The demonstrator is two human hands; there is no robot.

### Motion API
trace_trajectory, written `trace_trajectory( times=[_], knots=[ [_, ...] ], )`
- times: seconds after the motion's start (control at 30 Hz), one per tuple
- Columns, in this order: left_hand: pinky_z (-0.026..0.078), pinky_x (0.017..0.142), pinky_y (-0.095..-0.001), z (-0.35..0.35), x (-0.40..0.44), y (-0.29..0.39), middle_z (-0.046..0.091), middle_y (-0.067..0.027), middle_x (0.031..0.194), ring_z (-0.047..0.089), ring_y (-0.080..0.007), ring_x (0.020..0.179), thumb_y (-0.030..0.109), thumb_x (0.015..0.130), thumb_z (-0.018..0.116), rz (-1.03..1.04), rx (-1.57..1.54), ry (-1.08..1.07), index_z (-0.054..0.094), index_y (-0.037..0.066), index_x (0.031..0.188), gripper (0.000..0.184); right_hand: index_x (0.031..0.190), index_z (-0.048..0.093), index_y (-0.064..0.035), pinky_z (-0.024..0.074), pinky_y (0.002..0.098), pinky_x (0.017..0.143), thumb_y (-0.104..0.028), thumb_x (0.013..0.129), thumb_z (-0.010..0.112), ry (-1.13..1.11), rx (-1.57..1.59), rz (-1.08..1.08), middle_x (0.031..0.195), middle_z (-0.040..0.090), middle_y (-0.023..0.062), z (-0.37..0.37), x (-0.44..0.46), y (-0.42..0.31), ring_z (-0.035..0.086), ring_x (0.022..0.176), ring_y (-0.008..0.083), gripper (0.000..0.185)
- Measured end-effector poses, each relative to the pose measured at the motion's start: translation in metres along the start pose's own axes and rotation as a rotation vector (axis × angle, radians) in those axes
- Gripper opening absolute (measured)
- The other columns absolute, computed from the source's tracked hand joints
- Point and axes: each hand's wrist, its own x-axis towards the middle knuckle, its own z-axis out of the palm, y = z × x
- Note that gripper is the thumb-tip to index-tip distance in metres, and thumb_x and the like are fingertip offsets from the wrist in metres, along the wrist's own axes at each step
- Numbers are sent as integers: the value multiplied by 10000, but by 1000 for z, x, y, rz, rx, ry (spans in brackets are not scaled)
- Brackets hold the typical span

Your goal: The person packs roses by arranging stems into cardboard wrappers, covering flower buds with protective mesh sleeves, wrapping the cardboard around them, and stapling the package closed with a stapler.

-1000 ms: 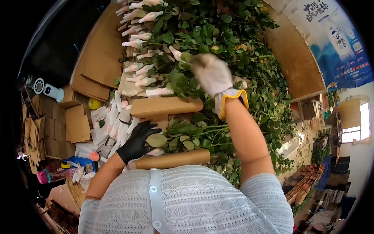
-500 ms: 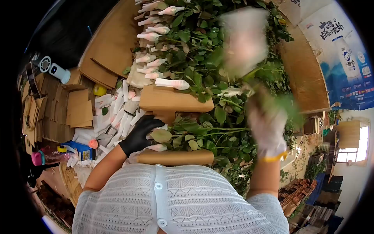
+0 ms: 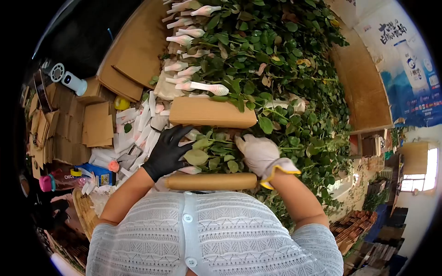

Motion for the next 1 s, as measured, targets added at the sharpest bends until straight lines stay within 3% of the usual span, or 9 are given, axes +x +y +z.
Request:
trace_trajectory(
  times=[0.07, 0.13, 0.27, 0.33, 0.47, 0.6, 0.67, 0.8, 1.0],
  knots=[
    [352, 999, -439, 8, 6, -10, 464, -88, 1336, 407, -317, 1234, 253, 629, 778, -39, -107, -22, 643, 179, 1107, 503, 1168, 610, -120, 544, 420, 643, -105, 873, 477, 91, 227, -225, 872, 647, 108, -33, -4, 5, 651, 728, 320, 324],
    [344, 1006, -443, 12, 8, -17, 456, -91, 1353, 391, -318, 1257, 278, 603, 794, -22, -211, -152, 636, 174, 1124, 554, 1252, 541, -117, 547, 418, 707, -125, 854, 526, 542, 197, 95, 924, 647, 147, -41, -3, 35, 651, 809, 333, 398],
    [335, 1012, -450, 11, 7, -15, 462, -103, 1347, 398, -327, 1252, 296, 598, 801, -23, -188, -152, 625, 170, 1145, 588, 1295, 474, -115, 525, 421, 784, -155, 819, 604, 429, -41, 293, 1032, 633, 220, -19, 11, 74, 643, 896, 355, 496],
    [401, 972, -435, 15, 6, -18, 460, -121, 1340, 443, -340, 1205, 215, 583, 821, 5, -264, -58, 634, 138, 1151, 603, 1243, 544, -95, 486, 392, 832, -159, 857, 575, 74, 124, 397, 1054, 632, 217, -23, 9, 75, 610, 984, 362, 393],
    [397, 995, -405, 28, -11, -23, 461, -141, 1349, 509, -323, 1158, 224, 593, 860, -141, -377, -248, 608, 145, 1204, 666, 1157, 593, -89, 508, 383, 577, -144, 834, 603, 568, -238, 437, 842, 620, 126, -24, -26, 36, 608, 663, 314, 328],
    [398, 986, -435, 44, -11, -32, 456, -134, 1362, 438, -337, 1229, 255, 559, 859, -200, -760, -220, 638, 172, 1164, 650, 1009, 616, -109, 500, 328, 484, -148, 822, 596, 418, -570, 241, 852, 608, 75, 14, -72, 73, 614, 650, 189, 193],
    [375, 1003, -454, 28, -4, -25, 463, -129, 1350, 429, -349, 1228, 269, 559, 853, -24, -274, -25, 638, 175, 1152, 638, 984, 625, -86, 499, 288, 499, -231, 859, 590, 313, -368, 536, 864, 624, 61, 46, -116, 156, 599, 635, 159, 194],
    [352, 1019, -465, 31, -5, -23, 467, -131, 1328, 410, -364, 1224, 259, 554, 851, -44, -269, -13, 632, 180, 1146, 636, 1002, 625, -87, 521, 285, 563, -267, 878, 585, 414, 123, 1099, 903, 628, 62, 27, -201, 254, 604, 698, 153, 221],
    [357, 1022, -462, 33, -4, -27, 463, -151, 1335, 426, -365, 1225, 230, 562, 862, -24, -276, -46, 623, 180, 1169, 654, 1028, 626, -89, 554, 281, 659, -320, 907, 578, 914, 879, 1061, 962, 635, 65, -19, -175, 181, 613, 792, 143, 266]
  ],
)
